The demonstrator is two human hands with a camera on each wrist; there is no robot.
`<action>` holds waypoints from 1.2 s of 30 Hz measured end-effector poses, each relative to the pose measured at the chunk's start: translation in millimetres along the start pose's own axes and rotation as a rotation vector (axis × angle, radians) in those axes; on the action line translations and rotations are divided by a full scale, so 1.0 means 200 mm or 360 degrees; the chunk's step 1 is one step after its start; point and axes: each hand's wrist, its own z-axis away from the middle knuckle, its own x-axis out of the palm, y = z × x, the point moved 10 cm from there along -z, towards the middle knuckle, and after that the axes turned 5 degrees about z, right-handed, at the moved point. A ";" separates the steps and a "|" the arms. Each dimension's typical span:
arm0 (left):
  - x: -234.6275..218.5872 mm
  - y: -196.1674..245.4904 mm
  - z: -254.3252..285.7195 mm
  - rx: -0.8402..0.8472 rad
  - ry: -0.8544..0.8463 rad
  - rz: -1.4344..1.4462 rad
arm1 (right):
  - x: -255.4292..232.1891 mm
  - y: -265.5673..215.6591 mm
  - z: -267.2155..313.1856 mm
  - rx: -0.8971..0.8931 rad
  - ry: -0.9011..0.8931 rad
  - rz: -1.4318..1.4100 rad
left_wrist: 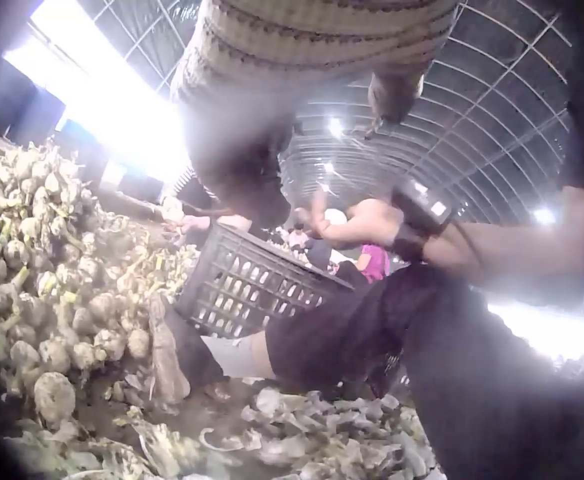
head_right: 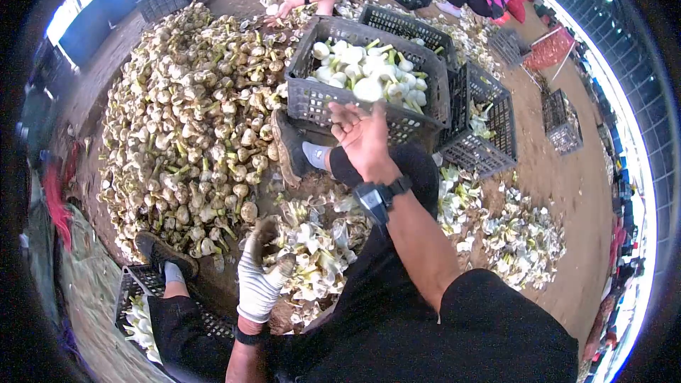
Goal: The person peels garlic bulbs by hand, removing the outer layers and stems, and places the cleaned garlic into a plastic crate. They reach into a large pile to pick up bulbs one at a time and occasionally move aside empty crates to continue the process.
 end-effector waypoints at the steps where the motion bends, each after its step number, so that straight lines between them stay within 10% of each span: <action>1: 0.01 -0.01 0.00 -0.0013 -0.0032 -0.0006 | -0.04 0.07 -0.04 0.0082 0.0118 0.0377; 6: 0.11 -0.04 0.04 -0.0265 -0.0295 -0.0253 | -0.23 0.80 -0.13 0.0599 -0.0225 0.2378; 9: 0.09 -0.07 0.03 -0.0224 -0.0384 -0.0424 | -0.08 1.06 -0.18 -0.0077 -0.0535 0.3079; 16: -0.03 -0.06 -0.02 -0.0274 -0.0231 -0.0332 | 0.04 1.61 -0.37 -0.0241 -0.1547 0.4085; 22: -0.13 -0.10 -0.04 -0.0454 -0.0135 -0.0252 | 0.03 1.55 -0.42 -0.0563 -0.1362 0.3662; 26: -0.27 -0.15 -0.07 -0.0390 0.0325 0.0101 | 0.03 1.28 -0.30 -0.0040 -0.0802 0.3100; 28: -0.36 -0.20 -0.08 -0.0227 0.0614 0.0243 | 0.15 1.18 -0.12 -0.0253 -0.1155 0.2845; 30: -0.39 -0.24 -0.11 -0.0034 0.0667 0.0209 | 0.28 0.97 0.14 0.0474 -0.0745 0.2376; 36: -0.24 -0.13 -0.11 -0.0099 0.0275 0.0897 | 0.44 0.76 0.60 0.0667 -0.0754 0.1517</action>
